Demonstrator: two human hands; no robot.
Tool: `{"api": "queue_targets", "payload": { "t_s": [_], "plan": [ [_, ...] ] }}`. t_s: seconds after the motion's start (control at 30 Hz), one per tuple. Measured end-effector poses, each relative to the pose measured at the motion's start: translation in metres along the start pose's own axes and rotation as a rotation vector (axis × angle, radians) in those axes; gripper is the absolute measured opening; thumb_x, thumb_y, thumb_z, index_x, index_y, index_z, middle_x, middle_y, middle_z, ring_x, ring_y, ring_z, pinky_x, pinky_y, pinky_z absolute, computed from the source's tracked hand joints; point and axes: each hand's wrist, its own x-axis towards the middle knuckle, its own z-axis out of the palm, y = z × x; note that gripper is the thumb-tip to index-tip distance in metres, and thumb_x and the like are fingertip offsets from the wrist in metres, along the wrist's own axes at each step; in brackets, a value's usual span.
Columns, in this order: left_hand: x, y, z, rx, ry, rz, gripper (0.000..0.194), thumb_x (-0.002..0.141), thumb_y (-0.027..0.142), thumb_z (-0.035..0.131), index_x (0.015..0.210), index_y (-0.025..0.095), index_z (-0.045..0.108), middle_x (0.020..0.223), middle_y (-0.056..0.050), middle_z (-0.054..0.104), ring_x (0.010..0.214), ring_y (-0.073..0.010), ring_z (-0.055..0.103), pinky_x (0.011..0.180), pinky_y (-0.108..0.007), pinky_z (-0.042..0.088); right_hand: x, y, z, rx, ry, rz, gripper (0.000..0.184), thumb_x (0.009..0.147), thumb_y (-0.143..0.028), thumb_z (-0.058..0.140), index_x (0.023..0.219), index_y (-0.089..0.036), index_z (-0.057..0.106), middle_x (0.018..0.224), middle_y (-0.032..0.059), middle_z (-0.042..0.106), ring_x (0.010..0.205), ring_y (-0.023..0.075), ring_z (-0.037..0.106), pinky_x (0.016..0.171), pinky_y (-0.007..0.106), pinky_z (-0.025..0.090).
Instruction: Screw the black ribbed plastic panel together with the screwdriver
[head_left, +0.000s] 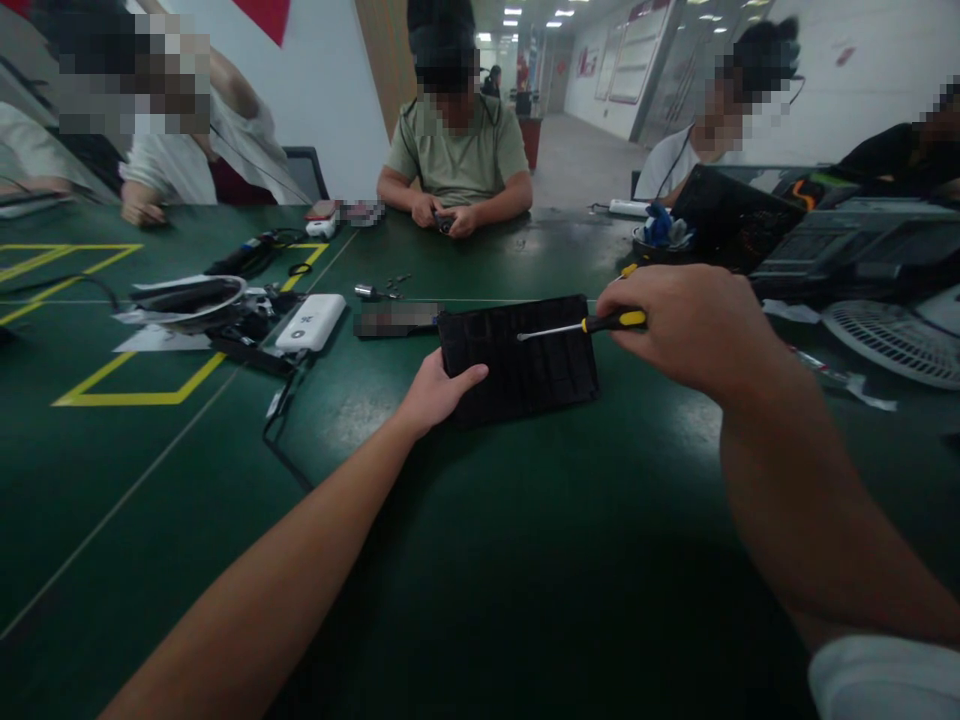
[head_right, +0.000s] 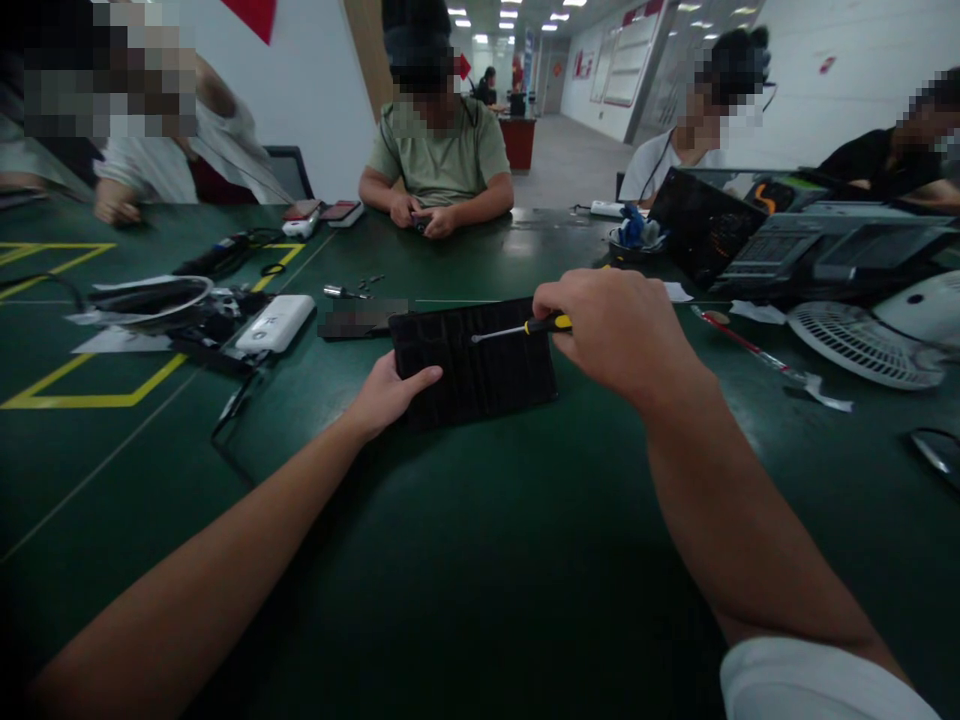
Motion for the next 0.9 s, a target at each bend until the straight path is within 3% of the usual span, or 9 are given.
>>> {"api": "queue_targets", "payload": {
  "t_s": [0.67, 0.9],
  "plan": [
    [-0.001, 0.001, -0.003, 0.033, 0.018, -0.021, 0.052, 0.082, 0.044, 0.093, 0.124, 0.019, 0.074, 0.131, -0.015, 0.084, 0.126, -0.0380, 0.078, 0.115, -0.061, 0.061, -0.002, -0.011, -0.006, -0.028, -0.051, 0.022, 0.032, 0.098, -0.042, 0.064, 0.111, -0.028, 0.090, 0.116, 0.0123, 0.082, 0.102, 0.0373, 0.074, 0.073, 0.044, 0.049],
    [-0.002, 0.003, -0.003, 0.037, 0.019, -0.025, 0.052, 0.083, 0.043, 0.092, 0.125, 0.018, 0.074, 0.130, -0.015, 0.084, 0.128, -0.0384, 0.078, 0.115, -0.063, 0.060, -0.005, -0.006, -0.009, 0.044, -0.014, 0.042, 0.025, 0.097, -0.042, 0.069, 0.110, -0.035, 0.089, 0.111, 0.0081, 0.083, 0.108, 0.0385, 0.074, 0.084, 0.048, 0.052]
  ]
}}
